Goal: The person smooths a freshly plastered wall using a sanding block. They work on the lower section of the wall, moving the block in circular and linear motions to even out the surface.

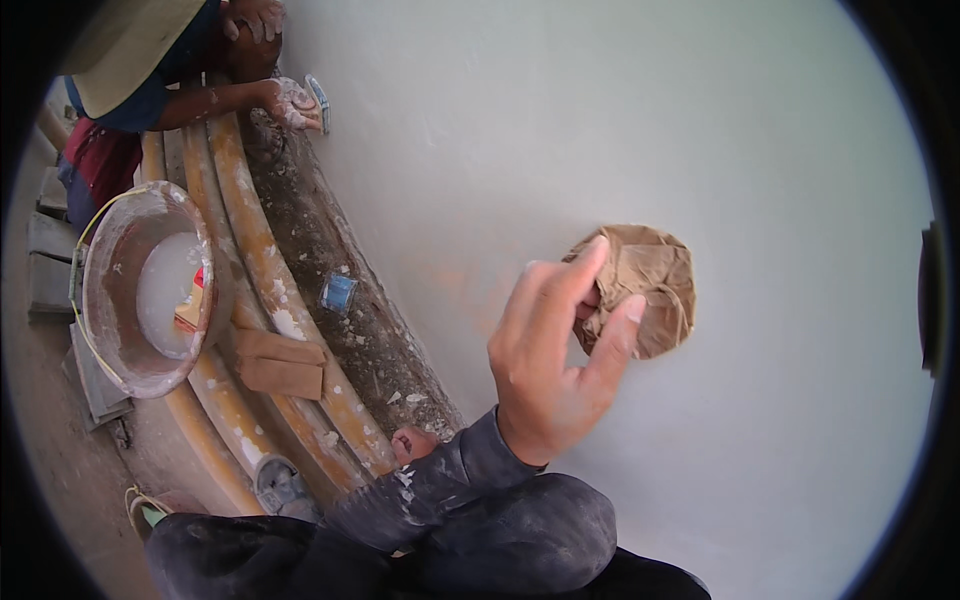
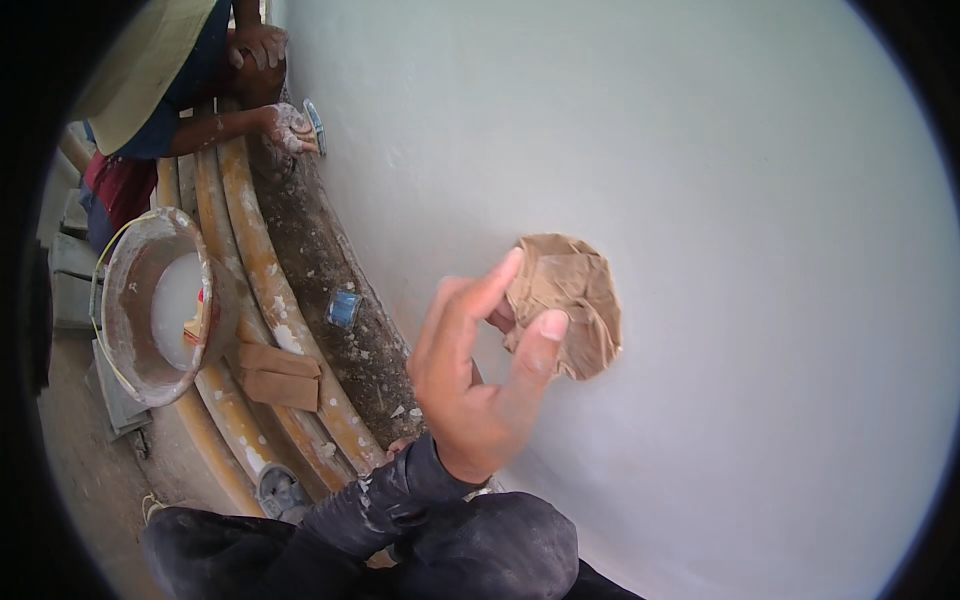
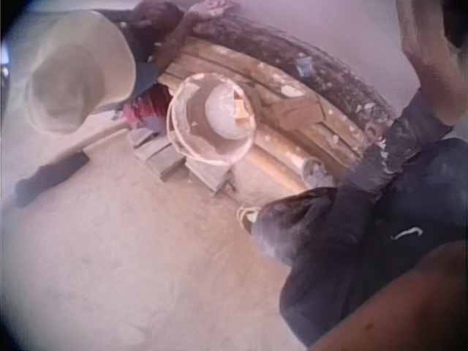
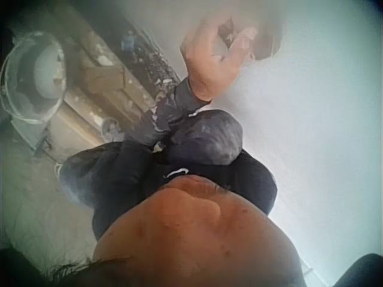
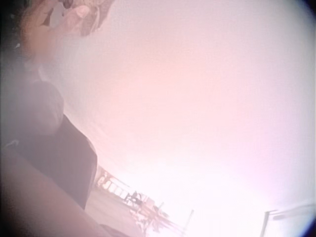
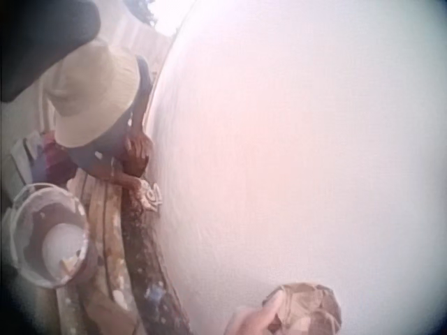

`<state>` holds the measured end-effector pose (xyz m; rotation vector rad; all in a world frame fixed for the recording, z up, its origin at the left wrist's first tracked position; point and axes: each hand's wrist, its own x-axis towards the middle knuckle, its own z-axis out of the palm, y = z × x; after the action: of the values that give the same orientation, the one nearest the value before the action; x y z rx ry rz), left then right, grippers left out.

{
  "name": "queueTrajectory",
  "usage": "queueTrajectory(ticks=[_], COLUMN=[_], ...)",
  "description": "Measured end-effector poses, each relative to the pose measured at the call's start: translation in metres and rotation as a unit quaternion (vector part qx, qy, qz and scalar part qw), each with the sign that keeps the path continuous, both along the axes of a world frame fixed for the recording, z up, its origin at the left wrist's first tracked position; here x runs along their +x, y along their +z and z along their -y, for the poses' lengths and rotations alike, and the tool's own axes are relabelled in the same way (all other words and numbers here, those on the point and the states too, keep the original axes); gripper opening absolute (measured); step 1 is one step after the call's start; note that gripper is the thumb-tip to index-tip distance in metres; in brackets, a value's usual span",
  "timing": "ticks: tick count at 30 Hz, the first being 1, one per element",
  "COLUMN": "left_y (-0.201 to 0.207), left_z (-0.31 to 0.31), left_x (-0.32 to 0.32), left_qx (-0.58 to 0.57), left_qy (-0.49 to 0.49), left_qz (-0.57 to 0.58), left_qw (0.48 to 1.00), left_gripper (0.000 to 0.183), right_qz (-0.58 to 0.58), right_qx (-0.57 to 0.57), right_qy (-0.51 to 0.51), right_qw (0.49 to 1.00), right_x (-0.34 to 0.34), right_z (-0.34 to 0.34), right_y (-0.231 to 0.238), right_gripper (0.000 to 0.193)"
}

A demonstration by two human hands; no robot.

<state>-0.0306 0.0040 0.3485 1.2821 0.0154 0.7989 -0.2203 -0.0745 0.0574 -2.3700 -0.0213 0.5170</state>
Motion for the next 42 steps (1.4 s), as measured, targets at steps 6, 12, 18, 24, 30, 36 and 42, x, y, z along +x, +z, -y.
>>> queueTrajectory(ticks=[6, 12, 18, 24, 30, 36, 42], left_y=[-0.042, 0.028, -0.025, 0.014, -0.035, -0.024, -0.131], left_z=[-0.049, 0.009, -0.044, -0.017, -0.055, -0.004, -0.052], left_x=[0.067, -0.005, 0.074, 0.024, 0.078, 0.011, 0.068], left_qx=[-0.208, 0.029, -0.159, 0.019, -0.242, -0.004, -0.273], left_qy=[0.007, -0.03, 0.015, -0.011, -0.009, -0.002, 0.036], left_qz=[-0.176, 0.076, -0.045, 0.067, -0.096, -0.014, -0.214], left_qw=[0.962, 0.996, 0.986, 0.998, 0.965, 1.0, 0.937], left_gripper=[0.036, 0.038, 0.041, 0.036, 0.036, 0.037, 0.038], right_qz=[0.091, 0.002, -0.014, -0.003, 0.042, -0.029, -0.019], right_qx=[-0.004, -0.011, 0.006, 0.001, 0.015, -0.012, 0.0], right_qy=[-0.032, 0.022, 0.016, 0.028, 0.041, 0.031, 0.044], right_qw=[0.995, 1.0, 1.0, 1.0, 0.998, 0.999, 0.999], right_x=[0.001, 0.007, 0.003, 0.005, -0.001, 0.002, 0.002], right_z=[-0.003, 0.009, 0.004, 0.009, 0.011, 0.013, 0.004], right_y=[0.005, 0.005, 0.004, 0.001, -0.006, -0.007, 0.0], right_gripper=[0.017, 0.016, 0.015, 0.015, 0.015, 0.014, 0.013])
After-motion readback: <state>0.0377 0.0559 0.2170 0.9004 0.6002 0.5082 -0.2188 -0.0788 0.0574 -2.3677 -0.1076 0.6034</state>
